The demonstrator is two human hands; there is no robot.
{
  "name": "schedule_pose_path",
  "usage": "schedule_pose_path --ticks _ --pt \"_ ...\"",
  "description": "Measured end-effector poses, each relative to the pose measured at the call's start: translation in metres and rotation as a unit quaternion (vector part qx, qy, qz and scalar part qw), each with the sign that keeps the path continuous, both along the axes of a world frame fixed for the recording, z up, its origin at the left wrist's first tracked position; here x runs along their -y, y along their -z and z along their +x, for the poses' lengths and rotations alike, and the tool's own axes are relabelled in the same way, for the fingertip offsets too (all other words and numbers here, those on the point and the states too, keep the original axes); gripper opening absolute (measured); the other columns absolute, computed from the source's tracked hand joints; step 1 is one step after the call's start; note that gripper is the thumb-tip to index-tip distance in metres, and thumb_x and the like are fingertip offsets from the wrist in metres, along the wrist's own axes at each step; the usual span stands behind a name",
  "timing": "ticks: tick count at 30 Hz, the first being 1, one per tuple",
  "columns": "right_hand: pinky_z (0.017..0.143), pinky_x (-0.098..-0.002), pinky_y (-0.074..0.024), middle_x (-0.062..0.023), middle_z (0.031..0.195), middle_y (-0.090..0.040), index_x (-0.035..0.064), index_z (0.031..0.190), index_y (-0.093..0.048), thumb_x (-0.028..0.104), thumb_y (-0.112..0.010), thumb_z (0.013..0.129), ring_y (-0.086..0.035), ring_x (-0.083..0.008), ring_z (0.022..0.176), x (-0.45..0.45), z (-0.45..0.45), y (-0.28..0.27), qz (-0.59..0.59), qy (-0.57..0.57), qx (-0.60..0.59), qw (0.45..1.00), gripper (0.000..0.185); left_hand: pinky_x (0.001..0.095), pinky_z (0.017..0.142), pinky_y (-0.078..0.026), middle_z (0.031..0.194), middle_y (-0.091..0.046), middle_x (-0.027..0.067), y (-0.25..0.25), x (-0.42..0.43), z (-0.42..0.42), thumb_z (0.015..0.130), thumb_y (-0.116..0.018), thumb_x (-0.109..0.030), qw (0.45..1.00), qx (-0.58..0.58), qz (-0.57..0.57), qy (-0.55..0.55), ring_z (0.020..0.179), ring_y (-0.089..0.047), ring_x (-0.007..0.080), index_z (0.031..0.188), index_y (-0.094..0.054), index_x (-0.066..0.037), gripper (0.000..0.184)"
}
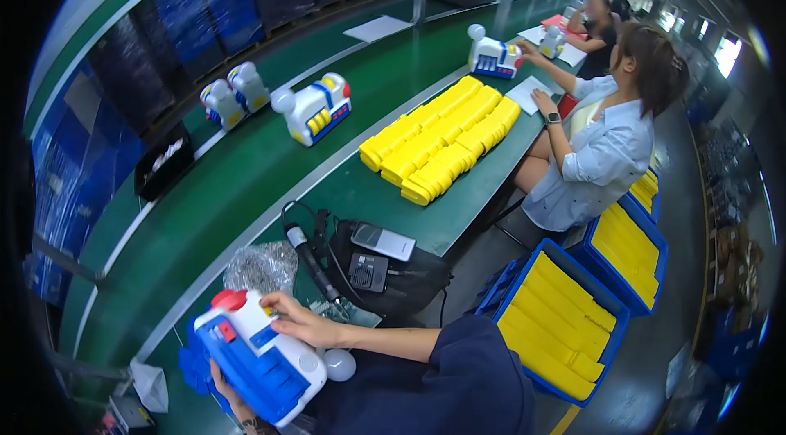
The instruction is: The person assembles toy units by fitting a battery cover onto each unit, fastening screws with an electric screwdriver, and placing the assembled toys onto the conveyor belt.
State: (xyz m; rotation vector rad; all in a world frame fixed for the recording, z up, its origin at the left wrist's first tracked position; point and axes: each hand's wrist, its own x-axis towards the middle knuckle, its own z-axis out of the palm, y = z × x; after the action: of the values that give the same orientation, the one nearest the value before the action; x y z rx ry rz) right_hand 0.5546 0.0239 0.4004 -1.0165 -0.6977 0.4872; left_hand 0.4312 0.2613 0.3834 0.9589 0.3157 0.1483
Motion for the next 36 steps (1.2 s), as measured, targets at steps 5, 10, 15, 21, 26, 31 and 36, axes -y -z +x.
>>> schedule_pose_path --ticks 5,10,15,21,26,31,36 --pt "0.102 -0.0344 -0.0337 -0.0131 0.125 -0.041 -0.0003 0.135 -0.029 0.031 -0.042 0.101 -0.043 -0.0212 0.117 -0.008 -0.008 0.038 -0.144 0.114 0.064 0.981 0.048 0.0349 0.096 -0.044 0.131 -0.051 0.0114 -0.048 0.044 0.007 0.093 -0.054 -0.033 0.980 -0.120 0.145 -0.063 0.114 -0.053 0.0220 0.148 -0.026 -0.008 0.067" --pt "0.112 -0.0410 -0.0255 -0.0217 0.148 -0.031 0.0033 0.146 -0.023 0.047 -0.035 0.100 -0.030 -0.0319 0.139 -0.002 -0.006 0.019 -0.140 0.022 -0.057 0.988 0.065 0.0314 0.103 -0.034 0.135 -0.042 0.0142 -0.030 0.049 0.015 0.094 -0.057 -0.029 0.968 -0.084 0.229 -0.064 0.123 -0.042 0.0215 0.142 -0.029 0.002 0.064" --pt "0.105 -0.0379 -0.0364 -0.0227 0.141 -0.041 -0.0015 0.146 -0.023 0.017 -0.054 0.095 -0.044 -0.0282 0.129 0.000 -0.005 -0.015 -0.199 0.075 0.045 0.976 0.062 0.0393 0.090 -0.047 0.121 -0.055 0.0241 -0.025 0.062 0.018 0.089 -0.064 -0.035 0.920 -0.093 0.379 -0.020 0.106 -0.060 0.0310 0.139 -0.028 0.001 0.071" --pt "0.103 -0.0421 -0.0397 -0.0211 0.139 -0.039 0.0007 0.145 -0.023 0.013 -0.061 0.089 -0.046 -0.0286 0.125 0.000 -0.011 -0.023 -0.250 0.081 0.034 0.964 0.069 0.0454 0.083 -0.050 0.106 -0.063 0.0285 -0.049 0.065 0.021 0.087 -0.065 -0.035 0.903 -0.120 0.411 0.042 0.097 -0.064 0.0409 0.142 -0.022 -0.005 0.077" --pt "0.104 -0.0421 -0.0381 -0.0203 0.138 -0.040 -0.0009 0.145 -0.024 0.014 -0.058 0.090 -0.045 -0.0281 0.126 -0.003 -0.013 -0.021 -0.238 0.081 0.039 0.967 0.066 0.0396 0.066 -0.050 0.086 -0.064 0.0194 -0.032 0.055 0.018 0.089 -0.062 -0.037 0.908 -0.101 0.405 0.046 0.076 -0.066 0.0303 0.143 -0.025 -0.009 0.071" --pt "0.103 -0.0384 -0.0372 -0.0209 0.136 -0.043 -0.0013 0.142 -0.030 0.024 -0.056 0.092 -0.044 -0.0275 0.126 -0.007 -0.003 -0.014 -0.247 0.122 0.077 0.958 0.062 0.0310 0.054 -0.047 0.070 -0.061 0.0086 -0.011 0.014 0.028 0.082 -0.071 -0.016 0.849 -0.137 0.487 -0.152 0.060 -0.060 0.0151 0.116 -0.056 -0.006 0.039" --pt "0.097 -0.0361 -0.0400 -0.0204 0.133 -0.047 -0.0007 0.140 -0.034 0.028 -0.056 0.093 -0.049 -0.0267 0.120 -0.009 -0.001 -0.013 -0.248 0.138 0.113 0.952 0.059 0.0451 0.081 -0.044 0.096 -0.054 0.0206 0.040 -0.050 0.044 0.073 -0.076 -0.020 0.619 -0.136 0.739 -0.229 0.094 -0.051 0.0366 0.111 -0.056 0.003 0.048"
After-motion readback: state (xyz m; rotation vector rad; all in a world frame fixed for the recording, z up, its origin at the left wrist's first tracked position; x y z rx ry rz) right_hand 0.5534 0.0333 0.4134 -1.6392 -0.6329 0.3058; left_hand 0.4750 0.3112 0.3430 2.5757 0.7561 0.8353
